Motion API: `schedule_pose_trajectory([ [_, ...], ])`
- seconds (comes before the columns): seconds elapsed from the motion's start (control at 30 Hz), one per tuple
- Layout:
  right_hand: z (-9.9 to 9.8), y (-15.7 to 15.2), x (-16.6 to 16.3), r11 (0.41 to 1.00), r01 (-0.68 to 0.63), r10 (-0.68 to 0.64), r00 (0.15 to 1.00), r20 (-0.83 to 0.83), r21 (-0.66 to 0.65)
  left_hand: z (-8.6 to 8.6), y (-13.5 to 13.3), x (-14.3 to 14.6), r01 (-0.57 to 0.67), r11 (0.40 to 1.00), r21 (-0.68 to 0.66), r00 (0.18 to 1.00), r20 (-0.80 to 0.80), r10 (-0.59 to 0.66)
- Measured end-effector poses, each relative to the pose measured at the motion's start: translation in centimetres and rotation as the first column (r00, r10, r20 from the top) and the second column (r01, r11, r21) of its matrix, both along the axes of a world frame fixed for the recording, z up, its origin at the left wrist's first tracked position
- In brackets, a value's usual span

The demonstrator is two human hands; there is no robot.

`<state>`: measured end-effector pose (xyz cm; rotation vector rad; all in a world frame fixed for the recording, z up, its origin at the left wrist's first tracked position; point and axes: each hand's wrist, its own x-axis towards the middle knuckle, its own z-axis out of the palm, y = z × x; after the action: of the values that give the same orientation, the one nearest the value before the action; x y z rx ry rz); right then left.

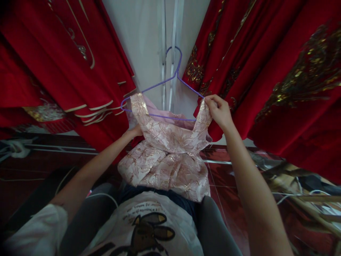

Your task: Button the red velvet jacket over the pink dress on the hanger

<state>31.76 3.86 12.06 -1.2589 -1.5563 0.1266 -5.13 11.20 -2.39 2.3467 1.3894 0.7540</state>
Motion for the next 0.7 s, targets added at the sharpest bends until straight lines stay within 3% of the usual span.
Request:
schedule_pose_trajectory([
  [0.23,-0.1,0.3,0.5,0.999,-0.045,0.045,0.999,0.016,0.027,2.4,-0.9,-2.0,-0.065,0.997,0.043,0.975,-0.208,0.073],
  [0.37,0.0,0.3,0.2,0.998,-0.057,0.057,0.998,0.008,0.040,4.3,-1.3,-4.1,0.001,1.000,0.006,0.970,-0.242,0.000],
  [0.43,0.2,0.1,0.1,0.998,-0.057,0.056,0.998,0.015,0.041,5.8,-0.9,-4.7,0.050,0.998,-0.039,0.991,-0.124,-0.054],
  [0.5,0.3,0.0,0.1,0.998,-0.057,0.056,0.998,0.027,0.040,8.0,-0.1,-5.0,0.085,0.992,-0.089,0.993,0.095,-0.077],
  [0.6,0.3,0.0,0.4,0.998,-0.058,0.056,0.997,0.047,0.033,12.5,0.7,-5.6,0.040,0.980,-0.196,0.906,0.420,0.047],
  [0.63,0.3,0.0,0.4,0.998,-0.052,0.050,0.997,0.054,0.033,14.2,0.7,-5.9,0.021,0.960,-0.278,0.870,0.479,0.120],
  [0.7,0.2,0.0,0.4,0.999,-0.023,0.020,0.997,0.070,0.035,17.2,0.6,-6.5,0.042,0.944,-0.328,0.869,0.479,0.127],
])
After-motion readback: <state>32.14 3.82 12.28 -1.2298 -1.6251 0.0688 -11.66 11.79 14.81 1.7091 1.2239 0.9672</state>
